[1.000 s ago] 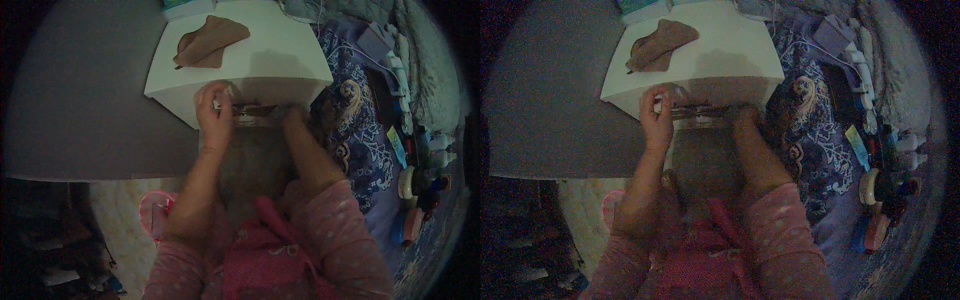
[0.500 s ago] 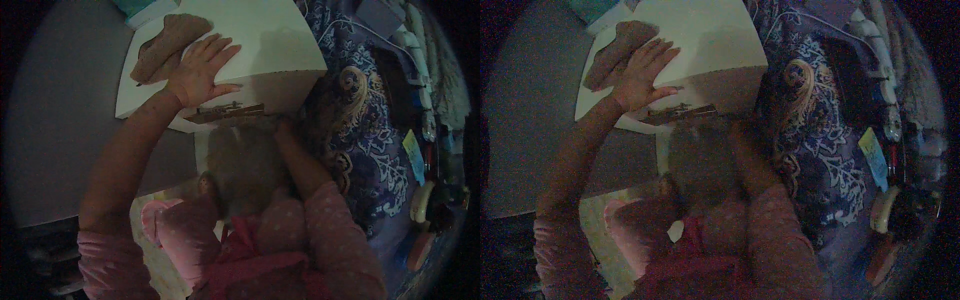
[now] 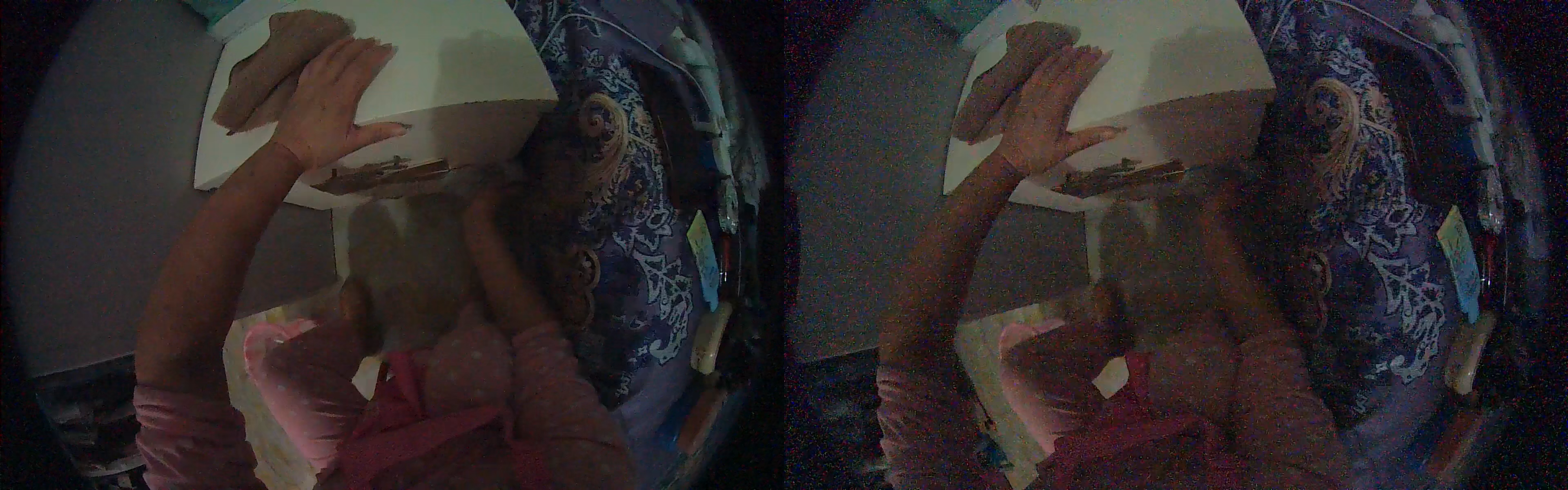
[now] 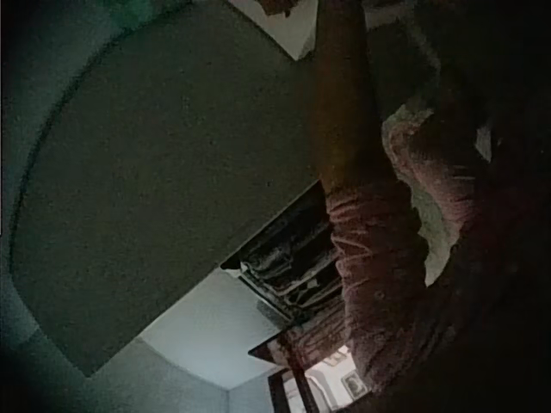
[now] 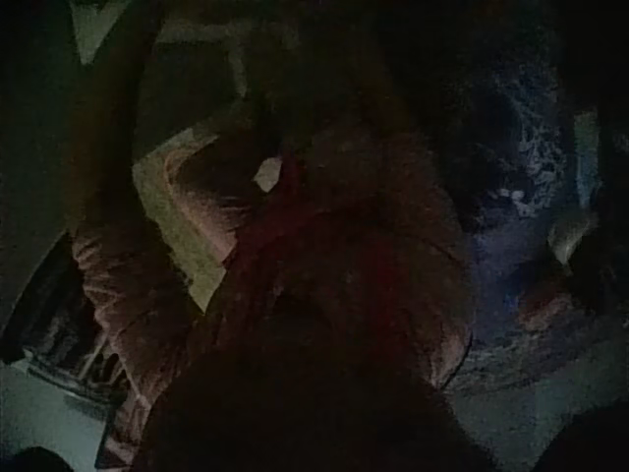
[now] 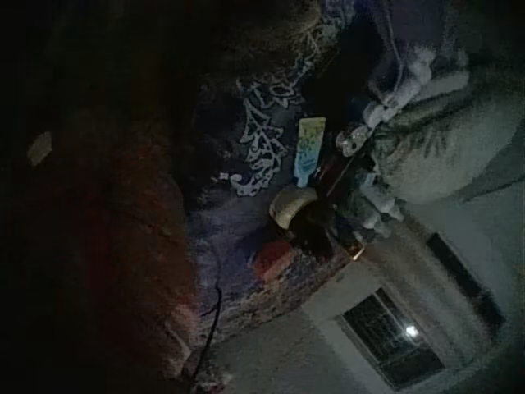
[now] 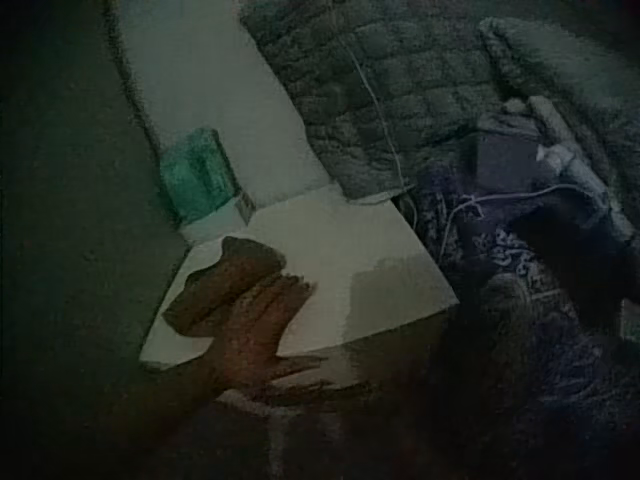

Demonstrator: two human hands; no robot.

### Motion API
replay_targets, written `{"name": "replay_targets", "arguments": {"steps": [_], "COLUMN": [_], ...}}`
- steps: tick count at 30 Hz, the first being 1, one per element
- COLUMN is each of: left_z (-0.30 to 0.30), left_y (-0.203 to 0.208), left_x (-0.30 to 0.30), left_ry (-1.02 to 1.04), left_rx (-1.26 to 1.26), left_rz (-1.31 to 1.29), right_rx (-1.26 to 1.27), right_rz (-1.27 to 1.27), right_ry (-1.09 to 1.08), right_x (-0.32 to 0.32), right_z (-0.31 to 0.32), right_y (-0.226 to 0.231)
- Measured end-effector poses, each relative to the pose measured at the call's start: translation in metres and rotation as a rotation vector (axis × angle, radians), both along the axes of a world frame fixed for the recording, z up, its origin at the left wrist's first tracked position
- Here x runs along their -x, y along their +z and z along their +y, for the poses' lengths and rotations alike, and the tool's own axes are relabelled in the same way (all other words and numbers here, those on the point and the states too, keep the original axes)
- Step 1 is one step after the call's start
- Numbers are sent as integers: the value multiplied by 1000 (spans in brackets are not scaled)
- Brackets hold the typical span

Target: The person kneels and wipes the front and top of a small white cabinet with a cloth. They then place several small bottles and containers from the bed onto the cabinet top.

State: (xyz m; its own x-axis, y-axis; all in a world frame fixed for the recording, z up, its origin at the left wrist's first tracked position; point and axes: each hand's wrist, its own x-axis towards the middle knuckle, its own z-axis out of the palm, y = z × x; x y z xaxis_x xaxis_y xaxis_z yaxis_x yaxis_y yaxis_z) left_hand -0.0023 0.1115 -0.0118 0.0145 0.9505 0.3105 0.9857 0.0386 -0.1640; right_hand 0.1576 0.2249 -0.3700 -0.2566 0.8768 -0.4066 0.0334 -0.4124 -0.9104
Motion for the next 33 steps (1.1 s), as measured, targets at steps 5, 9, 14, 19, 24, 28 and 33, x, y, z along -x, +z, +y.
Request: {"name": "replay_targets", "arguments": {"steps": [5, 9, 14, 19, 24, 28, 33], "left_z": [2, -2, -8, 2, 1, 1, -3], "left_y": [-2, -3, -8, -8, -10, -6, -12], "left_x": [2, 4, 6, 8, 5, 5, 10], "left_ry": [-33, -26, -2, -28, -17, -16, -15], "left_rx": [-55, -53, -63, -74, -89, -82, -81], "left_rz": [-8, -32, -33, 25, 31, 15, 21], "right_rx": [-53, -26, -34, -44, -76, -67, -55], "right_rz": [88, 171, 127, -12, -1, 82, 102], "right_ry": [194, 434, 405, 156, 171, 337, 397], "right_x": [35, 56, 26, -21, -5, 30, 32], "right_z": [-83, -120, -94, 11, -11, -60, -51], "right_y": [21, 41, 26, -3, 3, 25, 31]}}
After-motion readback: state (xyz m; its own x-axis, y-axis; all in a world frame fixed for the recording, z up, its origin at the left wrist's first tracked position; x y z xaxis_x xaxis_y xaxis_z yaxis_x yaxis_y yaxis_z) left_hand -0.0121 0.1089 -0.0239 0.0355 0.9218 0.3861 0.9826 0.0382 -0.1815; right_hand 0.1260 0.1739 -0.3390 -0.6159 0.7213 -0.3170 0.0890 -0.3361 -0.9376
